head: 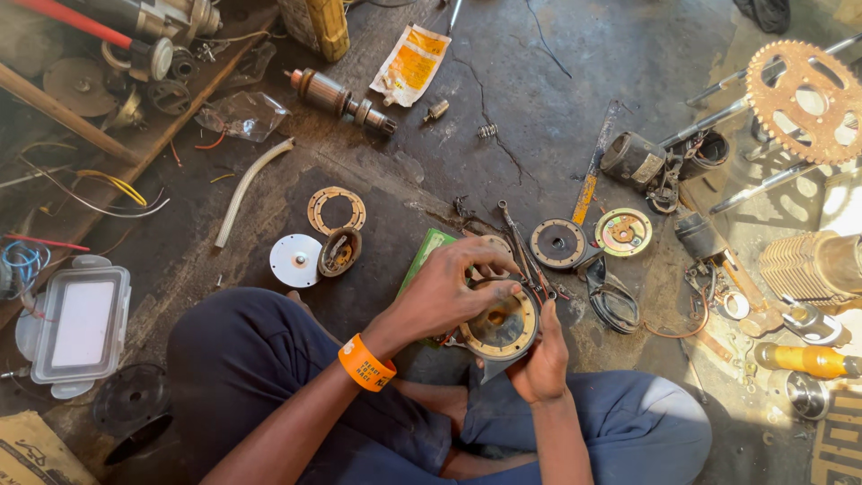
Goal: The person sits on the floor and assembles a small electric motor by hand. They place a circular metal plate onto the stator, insert a rotor, and then fit a cover plate over the assembly, pressing the components together.
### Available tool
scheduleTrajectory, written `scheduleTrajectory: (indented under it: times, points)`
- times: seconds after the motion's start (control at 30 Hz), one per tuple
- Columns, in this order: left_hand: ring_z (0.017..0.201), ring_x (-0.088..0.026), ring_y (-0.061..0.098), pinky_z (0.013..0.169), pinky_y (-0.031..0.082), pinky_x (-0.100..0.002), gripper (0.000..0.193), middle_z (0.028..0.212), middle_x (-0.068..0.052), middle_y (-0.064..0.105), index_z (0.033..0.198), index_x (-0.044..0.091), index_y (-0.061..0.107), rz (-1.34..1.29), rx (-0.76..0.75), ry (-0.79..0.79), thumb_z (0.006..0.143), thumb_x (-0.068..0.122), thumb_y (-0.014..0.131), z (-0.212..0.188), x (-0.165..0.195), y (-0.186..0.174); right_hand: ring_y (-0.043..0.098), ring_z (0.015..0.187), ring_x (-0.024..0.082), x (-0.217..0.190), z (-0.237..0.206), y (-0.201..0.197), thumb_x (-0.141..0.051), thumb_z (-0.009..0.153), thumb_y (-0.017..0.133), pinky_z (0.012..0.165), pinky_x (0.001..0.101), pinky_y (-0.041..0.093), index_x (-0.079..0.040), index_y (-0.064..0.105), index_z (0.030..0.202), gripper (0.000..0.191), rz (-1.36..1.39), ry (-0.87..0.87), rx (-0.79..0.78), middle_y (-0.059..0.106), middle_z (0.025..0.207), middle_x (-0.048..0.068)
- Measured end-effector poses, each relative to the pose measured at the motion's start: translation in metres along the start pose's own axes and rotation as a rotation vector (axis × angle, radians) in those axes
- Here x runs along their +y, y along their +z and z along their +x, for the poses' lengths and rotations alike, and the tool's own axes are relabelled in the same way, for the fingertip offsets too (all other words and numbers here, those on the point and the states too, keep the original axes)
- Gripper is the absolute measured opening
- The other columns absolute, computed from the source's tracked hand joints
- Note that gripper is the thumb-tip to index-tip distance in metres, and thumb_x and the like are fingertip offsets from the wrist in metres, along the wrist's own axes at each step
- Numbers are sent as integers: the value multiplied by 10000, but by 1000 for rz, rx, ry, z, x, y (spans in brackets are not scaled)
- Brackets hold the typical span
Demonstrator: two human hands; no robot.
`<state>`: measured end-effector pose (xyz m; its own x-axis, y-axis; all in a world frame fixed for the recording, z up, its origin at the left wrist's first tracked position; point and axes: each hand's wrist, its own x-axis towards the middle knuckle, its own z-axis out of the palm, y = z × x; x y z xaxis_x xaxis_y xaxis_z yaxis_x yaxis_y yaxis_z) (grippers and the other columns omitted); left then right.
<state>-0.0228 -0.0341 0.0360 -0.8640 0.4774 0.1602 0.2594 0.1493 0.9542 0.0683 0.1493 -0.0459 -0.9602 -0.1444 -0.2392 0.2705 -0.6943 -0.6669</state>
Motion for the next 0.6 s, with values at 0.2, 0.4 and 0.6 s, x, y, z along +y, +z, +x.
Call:
scheduleTrajectory:
  times: [0.2, 0.4, 0.6]
  points:
    - [850, -187, 697, 790, 563, -332, 213, 955, -87, 713, 973, 21, 766, 6, -11, -55, 829, 178, 755, 0, -3, 4, 728, 918, 304, 4, 0, -9, -482, 1102, 373, 629, 457, 632, 2, 465, 1434, 594, -3, -6, -98, 651, 1223, 212]
    - [824, -203, 693, 768, 560, -343, 212, 941, -96, 709, 958, 21, 767, 60, -4, -62, 820, 180, 753, -1, -7, 7, 733, 880, 313, 4, 1, -11, -346, 1032, 421, 624, 470, 632, 68, 487, 1385, 548, -23, 41, -108, 664, 1176, 248]
    - [803, -211, 686, 751, 559, -348, 241, 903, -107, 687, 983, 19, 764, 102, -9, -43, 821, 198, 750, -1, -9, 8, 736, 802, 329, 3, 1, -9, -335, 1046, 391, 603, 453, 629, 88, 509, 1337, 527, -30, 75, -108, 689, 1099, 271]
